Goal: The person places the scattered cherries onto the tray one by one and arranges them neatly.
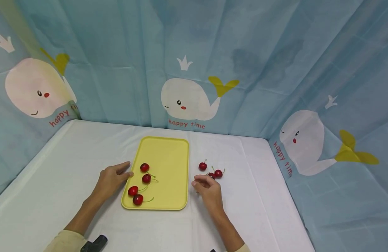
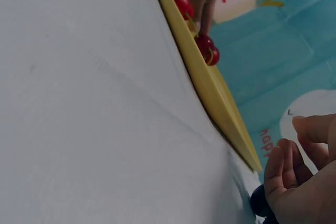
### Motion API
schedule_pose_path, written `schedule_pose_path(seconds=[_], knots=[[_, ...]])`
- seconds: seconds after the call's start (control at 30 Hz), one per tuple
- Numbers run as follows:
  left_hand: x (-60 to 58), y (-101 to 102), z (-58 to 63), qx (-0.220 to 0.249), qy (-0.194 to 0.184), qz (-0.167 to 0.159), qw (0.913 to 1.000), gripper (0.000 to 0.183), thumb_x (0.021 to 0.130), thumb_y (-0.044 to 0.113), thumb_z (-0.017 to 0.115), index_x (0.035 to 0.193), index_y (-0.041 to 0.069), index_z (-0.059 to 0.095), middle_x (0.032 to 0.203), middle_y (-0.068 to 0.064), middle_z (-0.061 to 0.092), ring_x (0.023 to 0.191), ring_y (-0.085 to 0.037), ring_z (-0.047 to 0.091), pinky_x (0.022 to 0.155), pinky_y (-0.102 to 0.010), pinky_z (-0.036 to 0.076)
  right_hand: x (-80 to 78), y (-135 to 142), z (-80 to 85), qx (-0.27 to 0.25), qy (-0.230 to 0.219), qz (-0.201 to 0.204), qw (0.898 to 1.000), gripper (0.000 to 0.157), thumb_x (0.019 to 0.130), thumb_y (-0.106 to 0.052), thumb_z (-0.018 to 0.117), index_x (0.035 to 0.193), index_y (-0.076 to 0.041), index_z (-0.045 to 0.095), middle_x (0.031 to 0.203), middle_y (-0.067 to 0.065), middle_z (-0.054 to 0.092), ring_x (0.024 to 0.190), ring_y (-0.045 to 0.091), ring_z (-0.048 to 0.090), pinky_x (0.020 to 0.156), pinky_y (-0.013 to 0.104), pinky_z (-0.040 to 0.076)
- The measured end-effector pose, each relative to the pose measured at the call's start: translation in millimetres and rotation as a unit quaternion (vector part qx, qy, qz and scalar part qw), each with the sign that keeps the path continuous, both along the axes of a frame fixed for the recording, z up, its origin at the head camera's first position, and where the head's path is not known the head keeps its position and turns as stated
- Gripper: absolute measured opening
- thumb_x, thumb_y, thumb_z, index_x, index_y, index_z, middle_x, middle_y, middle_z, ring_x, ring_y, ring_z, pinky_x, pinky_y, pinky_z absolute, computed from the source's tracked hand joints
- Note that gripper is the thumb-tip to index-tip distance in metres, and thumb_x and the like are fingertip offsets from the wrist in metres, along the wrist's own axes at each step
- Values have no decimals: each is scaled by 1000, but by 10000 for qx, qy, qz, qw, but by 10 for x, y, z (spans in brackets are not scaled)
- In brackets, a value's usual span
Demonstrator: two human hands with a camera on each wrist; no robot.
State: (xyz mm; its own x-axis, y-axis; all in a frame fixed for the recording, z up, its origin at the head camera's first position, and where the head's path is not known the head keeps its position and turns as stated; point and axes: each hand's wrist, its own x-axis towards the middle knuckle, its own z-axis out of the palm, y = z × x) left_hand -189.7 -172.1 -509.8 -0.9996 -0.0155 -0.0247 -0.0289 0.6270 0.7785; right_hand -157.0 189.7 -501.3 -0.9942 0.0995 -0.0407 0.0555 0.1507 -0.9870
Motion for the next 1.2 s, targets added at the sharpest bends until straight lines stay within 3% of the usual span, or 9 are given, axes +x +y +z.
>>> schedule_pose_path(seconds=[0.7,0.97,1.2], knots=[[9,-3,5,37,35,-26,10000,57,102,19,70,153,-2,53,153,-24,55,146,-47,48,118,-62,42,-80,237,-50,636,-295,-708,9950,24,91,-10,82,114,-6,79,104,9,76,79,14,67,62,23,53],[6,-6,3,39,-36,-24,10000,58,103,21,70,154,-1,53,154,-23,55,147,-47,46,118,-62,41,-115,244,-62,1073,-443,-661,9910,28,90,-17,85,116,-8,78,100,8,75,77,19,64,60,24,52],[11,4,10,28,-77,2,10000,58,103,20,70,154,0,53,154,-23,55,147,-47,47,118,-62,42,-138,218,-83,1861,-310,-491,9808,29,89,-23,87,114,-10,78,113,10,69,96,21,63,68,24,53]])
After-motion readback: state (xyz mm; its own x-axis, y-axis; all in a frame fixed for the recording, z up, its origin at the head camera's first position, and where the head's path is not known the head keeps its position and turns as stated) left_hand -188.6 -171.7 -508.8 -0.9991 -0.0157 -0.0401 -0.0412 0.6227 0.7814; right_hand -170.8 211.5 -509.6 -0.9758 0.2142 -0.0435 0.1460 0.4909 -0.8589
